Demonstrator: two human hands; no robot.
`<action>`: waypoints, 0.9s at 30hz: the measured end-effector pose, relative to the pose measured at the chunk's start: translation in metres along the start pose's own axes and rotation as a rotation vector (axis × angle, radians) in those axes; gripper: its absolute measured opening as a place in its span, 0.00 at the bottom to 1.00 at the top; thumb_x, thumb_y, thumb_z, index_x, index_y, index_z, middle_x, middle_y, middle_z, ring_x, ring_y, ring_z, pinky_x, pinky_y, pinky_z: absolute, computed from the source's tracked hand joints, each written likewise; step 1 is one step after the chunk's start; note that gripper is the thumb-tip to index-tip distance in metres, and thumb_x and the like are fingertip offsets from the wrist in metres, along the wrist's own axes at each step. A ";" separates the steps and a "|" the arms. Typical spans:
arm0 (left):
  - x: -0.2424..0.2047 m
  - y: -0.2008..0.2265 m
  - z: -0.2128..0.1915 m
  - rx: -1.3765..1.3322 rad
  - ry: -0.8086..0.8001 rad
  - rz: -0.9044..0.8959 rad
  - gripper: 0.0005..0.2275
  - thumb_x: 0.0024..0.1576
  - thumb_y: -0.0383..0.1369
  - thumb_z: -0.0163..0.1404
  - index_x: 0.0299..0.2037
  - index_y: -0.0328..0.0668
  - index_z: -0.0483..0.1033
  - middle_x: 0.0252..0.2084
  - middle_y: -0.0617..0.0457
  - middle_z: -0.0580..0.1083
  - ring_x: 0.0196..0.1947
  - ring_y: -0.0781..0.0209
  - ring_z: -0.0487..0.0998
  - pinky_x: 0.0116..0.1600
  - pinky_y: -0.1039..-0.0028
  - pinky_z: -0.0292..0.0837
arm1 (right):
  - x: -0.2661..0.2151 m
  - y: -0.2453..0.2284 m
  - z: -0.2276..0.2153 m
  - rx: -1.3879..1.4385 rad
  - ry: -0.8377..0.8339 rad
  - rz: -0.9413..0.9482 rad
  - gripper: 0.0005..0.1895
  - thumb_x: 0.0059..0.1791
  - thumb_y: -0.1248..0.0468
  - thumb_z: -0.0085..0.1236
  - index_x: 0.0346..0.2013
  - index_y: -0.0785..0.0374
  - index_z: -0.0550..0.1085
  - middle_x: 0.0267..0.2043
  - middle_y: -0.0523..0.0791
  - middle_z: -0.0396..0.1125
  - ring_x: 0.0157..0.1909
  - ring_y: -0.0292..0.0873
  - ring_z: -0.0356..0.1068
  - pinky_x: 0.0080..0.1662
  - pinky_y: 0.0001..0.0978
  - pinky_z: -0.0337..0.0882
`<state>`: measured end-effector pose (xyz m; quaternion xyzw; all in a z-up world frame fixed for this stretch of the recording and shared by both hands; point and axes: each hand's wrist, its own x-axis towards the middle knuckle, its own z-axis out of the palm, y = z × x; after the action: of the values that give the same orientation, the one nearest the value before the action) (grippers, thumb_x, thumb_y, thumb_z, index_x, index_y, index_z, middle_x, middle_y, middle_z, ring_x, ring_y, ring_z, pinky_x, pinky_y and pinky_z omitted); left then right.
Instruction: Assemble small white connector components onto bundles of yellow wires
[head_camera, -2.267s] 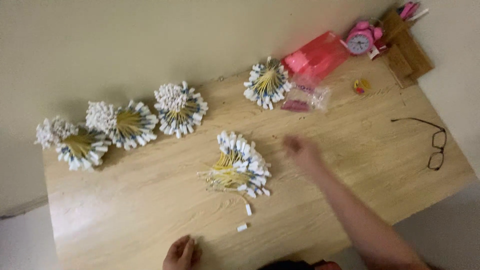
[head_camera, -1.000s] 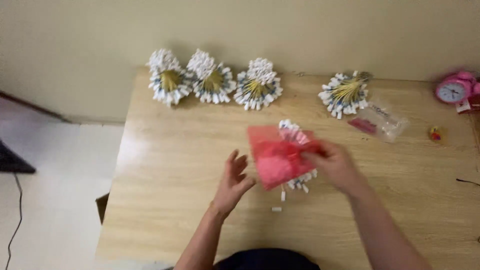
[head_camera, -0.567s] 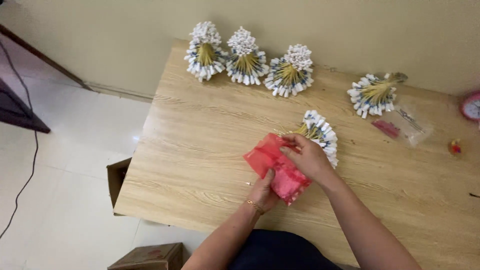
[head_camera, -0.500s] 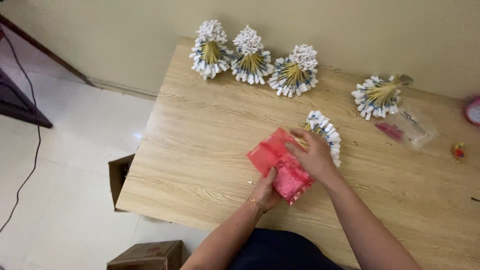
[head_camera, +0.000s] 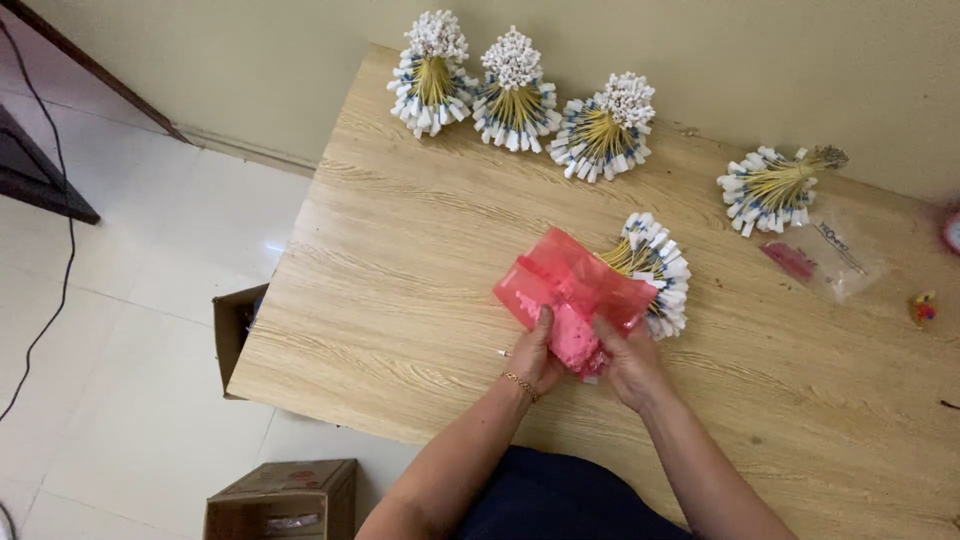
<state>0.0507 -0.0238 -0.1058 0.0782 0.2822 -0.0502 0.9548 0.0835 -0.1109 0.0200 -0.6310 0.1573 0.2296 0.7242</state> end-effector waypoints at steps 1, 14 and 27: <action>0.010 -0.005 -0.009 0.016 -0.005 -0.005 0.32 0.52 0.50 0.60 0.61 0.40 0.64 0.57 0.42 0.71 0.57 0.44 0.72 0.61 0.49 0.67 | 0.001 0.002 -0.002 -0.014 -0.018 0.032 0.26 0.43 0.63 0.65 0.54 0.55 0.68 0.44 0.42 0.68 0.36 0.40 0.69 0.35 0.34 0.72; -0.022 0.016 -0.008 0.164 0.092 -0.034 0.24 0.55 0.56 0.50 0.51 0.48 0.70 0.49 0.52 0.70 0.57 0.51 0.69 0.65 0.58 0.62 | 0.070 0.070 -0.061 -0.170 0.015 -0.112 0.13 0.44 0.71 0.61 0.43 0.67 0.75 0.29 0.49 0.70 0.22 0.43 0.70 0.23 0.35 0.71; -0.014 0.002 -0.012 0.109 0.070 -0.065 0.20 0.58 0.55 0.45 0.50 0.53 0.72 0.48 0.54 0.72 0.51 0.53 0.74 0.58 0.63 0.71 | 0.072 0.071 -0.091 -0.165 -0.104 -0.074 0.15 0.45 0.73 0.58 0.47 0.64 0.74 0.36 0.49 0.70 0.35 0.45 0.71 0.38 0.41 0.74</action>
<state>0.0326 -0.0192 -0.1082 0.1225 0.3147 -0.0937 0.9366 0.1125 -0.1834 -0.0911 -0.6811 0.0767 0.2470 0.6849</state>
